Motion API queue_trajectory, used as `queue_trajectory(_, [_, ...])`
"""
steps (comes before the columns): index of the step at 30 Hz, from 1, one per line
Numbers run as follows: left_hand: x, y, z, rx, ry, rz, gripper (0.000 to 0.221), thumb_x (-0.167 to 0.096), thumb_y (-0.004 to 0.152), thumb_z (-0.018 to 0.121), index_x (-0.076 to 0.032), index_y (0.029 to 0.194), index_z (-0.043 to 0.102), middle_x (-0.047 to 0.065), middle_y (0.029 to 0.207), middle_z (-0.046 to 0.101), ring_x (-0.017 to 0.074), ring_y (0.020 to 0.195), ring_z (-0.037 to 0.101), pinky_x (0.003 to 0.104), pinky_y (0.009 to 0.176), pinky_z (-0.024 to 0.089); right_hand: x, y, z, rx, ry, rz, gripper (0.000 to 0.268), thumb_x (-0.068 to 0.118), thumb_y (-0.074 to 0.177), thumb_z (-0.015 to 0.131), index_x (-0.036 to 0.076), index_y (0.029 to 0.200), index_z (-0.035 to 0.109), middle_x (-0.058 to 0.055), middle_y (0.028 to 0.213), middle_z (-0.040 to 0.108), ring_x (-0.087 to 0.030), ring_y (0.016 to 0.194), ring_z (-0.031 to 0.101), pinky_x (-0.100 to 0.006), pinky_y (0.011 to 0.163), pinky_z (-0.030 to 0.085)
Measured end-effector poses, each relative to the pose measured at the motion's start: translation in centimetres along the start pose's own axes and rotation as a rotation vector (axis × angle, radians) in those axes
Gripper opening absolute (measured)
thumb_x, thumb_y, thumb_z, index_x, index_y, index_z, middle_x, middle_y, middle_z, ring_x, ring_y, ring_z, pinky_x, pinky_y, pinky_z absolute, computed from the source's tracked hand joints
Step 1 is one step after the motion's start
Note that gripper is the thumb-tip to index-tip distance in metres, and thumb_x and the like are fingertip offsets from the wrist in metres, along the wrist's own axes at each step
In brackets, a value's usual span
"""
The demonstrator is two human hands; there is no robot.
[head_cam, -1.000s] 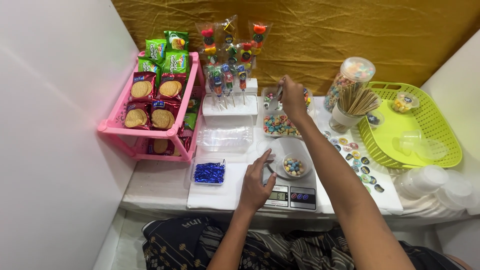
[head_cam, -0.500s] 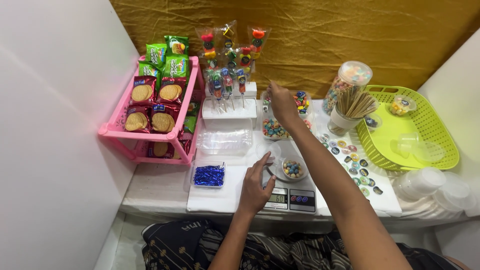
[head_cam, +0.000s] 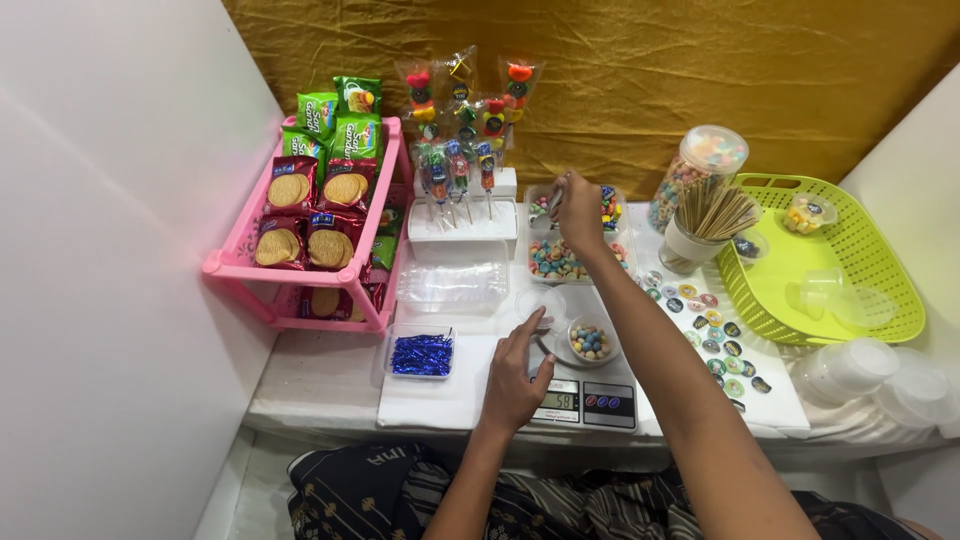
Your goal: Weighing small colorful candies into a bowl using a spoon and manual finger adjustments on a digital scale.
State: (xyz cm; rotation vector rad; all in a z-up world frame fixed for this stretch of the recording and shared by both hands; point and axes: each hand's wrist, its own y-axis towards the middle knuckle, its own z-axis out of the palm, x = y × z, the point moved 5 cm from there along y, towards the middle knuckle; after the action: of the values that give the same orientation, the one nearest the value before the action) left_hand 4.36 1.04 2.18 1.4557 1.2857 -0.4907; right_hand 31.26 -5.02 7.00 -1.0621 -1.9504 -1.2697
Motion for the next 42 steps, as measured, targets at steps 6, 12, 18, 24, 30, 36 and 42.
queue_trajectory(6, [-0.3, -0.1, -0.1, -0.009, 0.012, 0.003, 0.064, -0.013, 0.087, 0.060, -0.010, 0.149, 0.047, 0.015, 0.123, 0.068, 0.0315, 0.115, 0.065, 0.039, 0.096, 0.045, -3.7, -0.1, -1.2, -0.186, 0.067, 0.175, 0.031, 0.009, 0.108, 0.044, 0.000, 0.084, 0.063, -0.016, 0.059, 0.068, -0.023, 0.048, 0.071, -0.030, 0.042, 0.058])
queue_trajectory(12, [0.0, -0.1, 0.1, -0.019, -0.002, 0.012, 0.066, -0.013, 0.085, 0.061, -0.012, 0.149, 0.048, 0.015, 0.121, 0.068, 0.0322, 0.114, 0.065, 0.040, 0.095, 0.045, -3.3, -1.8, -2.0, -0.313, 0.018, 0.389, 0.029, 0.015, 0.105, 0.052, 0.010, 0.085, 0.073, -0.015, 0.077, 0.076, -0.029, 0.078, 0.077, -0.038, 0.066, 0.062])
queue_trajectory(18, [0.0, 0.0, 0.0, -0.018, 0.005, 0.019, 0.065, -0.014, 0.086, 0.060, -0.013, 0.149, 0.048, 0.013, 0.121, 0.068, 0.0302, 0.114, 0.065, 0.039, 0.095, 0.045, -13.1, -0.1, -1.1, -0.289, 0.571, 0.545, 0.031, 0.016, 0.111, 0.033, -0.004, 0.102, 0.055, -0.038, 0.091, 0.069, -0.041, 0.073, 0.075, -0.040, 0.056, 0.070])
queue_trajectory(24, [-0.1, 0.1, 0.0, -0.018, -0.001, 0.016, 0.065, -0.014, 0.085, 0.060, -0.012, 0.149, 0.048, 0.014, 0.120, 0.068, 0.0303, 0.113, 0.066, 0.039, 0.095, 0.044, -11.5, -0.1, -1.5, -0.229, 0.611, 0.512, 0.033, 0.018, 0.112, 0.031, -0.003, 0.104, 0.054, -0.039, 0.097, 0.067, -0.046, 0.078, 0.074, -0.046, 0.061, 0.070])
queue_trajectory(30, [-0.1, 0.0, 0.1, -0.022, -0.004, 0.020, 0.065, -0.012, 0.085, 0.060, -0.010, 0.148, 0.048, 0.015, 0.121, 0.068, 0.0306, 0.114, 0.066, 0.039, 0.095, 0.045, -11.4, -0.4, -1.5, -0.240, 0.624, 0.504, 0.034, 0.019, 0.112, 0.030, -0.003, 0.104, 0.055, -0.038, 0.095, 0.068, -0.045, 0.077, 0.075, -0.046, 0.061, 0.070])
queue_trajectory(36, [0.0, 0.0, 0.0, -0.024, 0.002, 0.022, 0.065, -0.013, 0.085, 0.060, -0.012, 0.149, 0.048, 0.013, 0.119, 0.068, 0.0300, 0.113, 0.066, 0.039, 0.095, 0.045, -14.1, 0.1, -2.0, -0.272, 0.733, 0.481, 0.032, 0.020, 0.111, 0.033, 0.000, 0.104, 0.056, -0.037, 0.096, 0.069, -0.045, 0.075, 0.075, -0.047, 0.060, 0.071])
queue_trajectory(42, [1.1, -0.1, 0.5, -0.030, 0.006, 0.025, 0.065, -0.012, 0.085, 0.061, -0.010, 0.149, 0.048, 0.016, 0.119, 0.069, 0.0344, 0.111, 0.066, 0.042, 0.095, 0.045, -11.2, -3.3, -6.9, -0.245, 0.714, 0.411, 0.032, 0.022, 0.112, 0.035, 0.001, 0.105, 0.057, -0.035, 0.099, 0.070, -0.043, 0.080, 0.077, -0.047, 0.066, 0.071])
